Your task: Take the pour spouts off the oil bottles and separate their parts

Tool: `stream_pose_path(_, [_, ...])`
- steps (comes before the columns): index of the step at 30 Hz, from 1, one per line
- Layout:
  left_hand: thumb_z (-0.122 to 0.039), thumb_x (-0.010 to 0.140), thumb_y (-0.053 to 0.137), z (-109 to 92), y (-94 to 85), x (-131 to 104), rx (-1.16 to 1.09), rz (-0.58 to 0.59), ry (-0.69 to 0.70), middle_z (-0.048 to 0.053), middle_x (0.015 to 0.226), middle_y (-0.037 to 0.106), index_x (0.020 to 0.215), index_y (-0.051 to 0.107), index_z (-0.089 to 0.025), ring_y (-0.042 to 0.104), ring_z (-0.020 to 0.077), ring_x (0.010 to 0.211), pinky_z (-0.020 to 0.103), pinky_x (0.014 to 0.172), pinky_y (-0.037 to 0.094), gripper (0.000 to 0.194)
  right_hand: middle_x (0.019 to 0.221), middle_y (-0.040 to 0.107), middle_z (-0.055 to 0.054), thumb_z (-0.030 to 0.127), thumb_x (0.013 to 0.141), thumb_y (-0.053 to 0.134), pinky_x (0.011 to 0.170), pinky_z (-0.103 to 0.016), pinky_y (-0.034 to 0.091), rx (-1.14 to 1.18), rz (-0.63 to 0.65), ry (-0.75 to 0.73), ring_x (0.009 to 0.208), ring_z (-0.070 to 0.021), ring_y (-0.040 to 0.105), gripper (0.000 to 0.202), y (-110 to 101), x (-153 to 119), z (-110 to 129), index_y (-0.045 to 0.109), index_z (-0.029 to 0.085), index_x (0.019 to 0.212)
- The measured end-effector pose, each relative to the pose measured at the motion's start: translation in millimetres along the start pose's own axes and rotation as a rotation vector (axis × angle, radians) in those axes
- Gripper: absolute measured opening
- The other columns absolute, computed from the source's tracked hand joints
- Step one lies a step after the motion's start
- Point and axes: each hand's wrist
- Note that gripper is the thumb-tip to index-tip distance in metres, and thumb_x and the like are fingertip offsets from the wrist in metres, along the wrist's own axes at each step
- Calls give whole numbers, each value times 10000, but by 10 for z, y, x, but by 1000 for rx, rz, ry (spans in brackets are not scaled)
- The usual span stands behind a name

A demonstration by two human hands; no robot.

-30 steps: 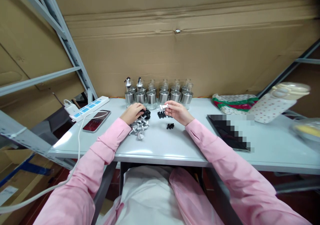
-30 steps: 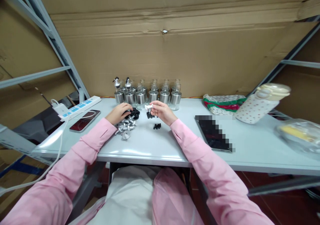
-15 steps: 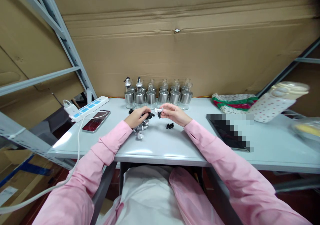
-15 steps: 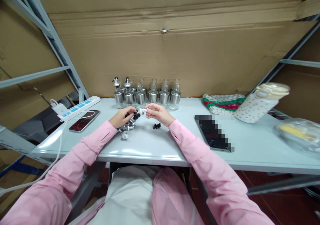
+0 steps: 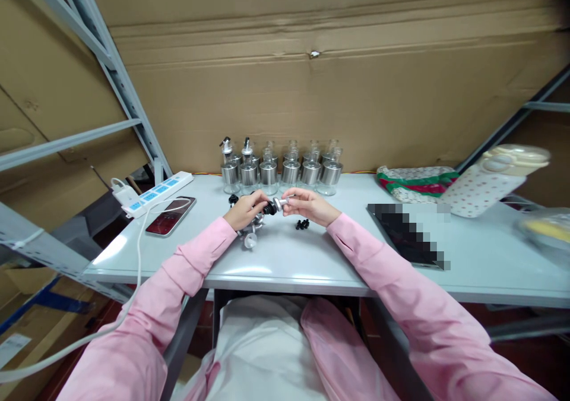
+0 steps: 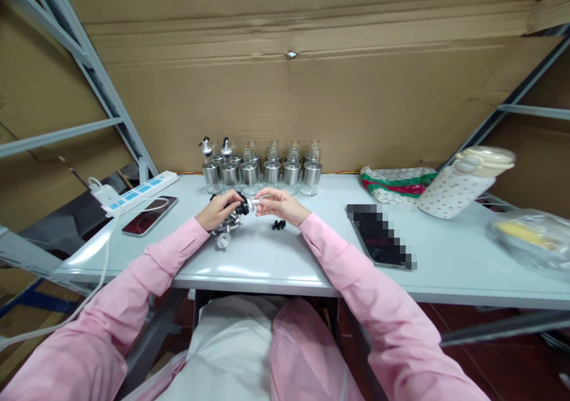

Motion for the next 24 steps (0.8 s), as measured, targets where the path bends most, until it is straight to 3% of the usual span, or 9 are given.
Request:
stream_pose_path(5, [-309, 821, 416, -63, -18, -7, -21, -13, -76, -39, 610, 481, 741, 457, -165, 422, 101, 574, 221, 586, 342, 170, 748, 685, -9, 320, 658, 750, 741, -287, 496, -14, 49, -32, 731, -128, 655, 289, 26, -6, -19, 582, 183, 849])
stream_pose_path(14, [-294, 682, 477, -103, 6, 21, -491, 27, -184, -51, 525, 461, 636, 399, -175, 423, 99, 522, 243, 581, 349, 149, 784, 688, -20, 268, 610, 768, 698, -264, 483, -136, 41, -106, 779, -136, 646, 247, 83, 29, -85, 584, 170, 743])
stream_pose_path(24, [-243, 646, 426, -103, -23, 13, -481, 151, -198, -39, 516, 454, 679, 492, -154, 394, 93, 484, 254, 544, 329, 115, 757, 666, -5, 300, 651, 742, 739, -327, 494, -153, 37, -169, 681, -134, 645, 241, 110, 37, -103, 571, 169, 759])
Point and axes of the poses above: each hand's wrist, its own x-axis towards the middle knuckle, its own y-axis out of the palm, z = x × y
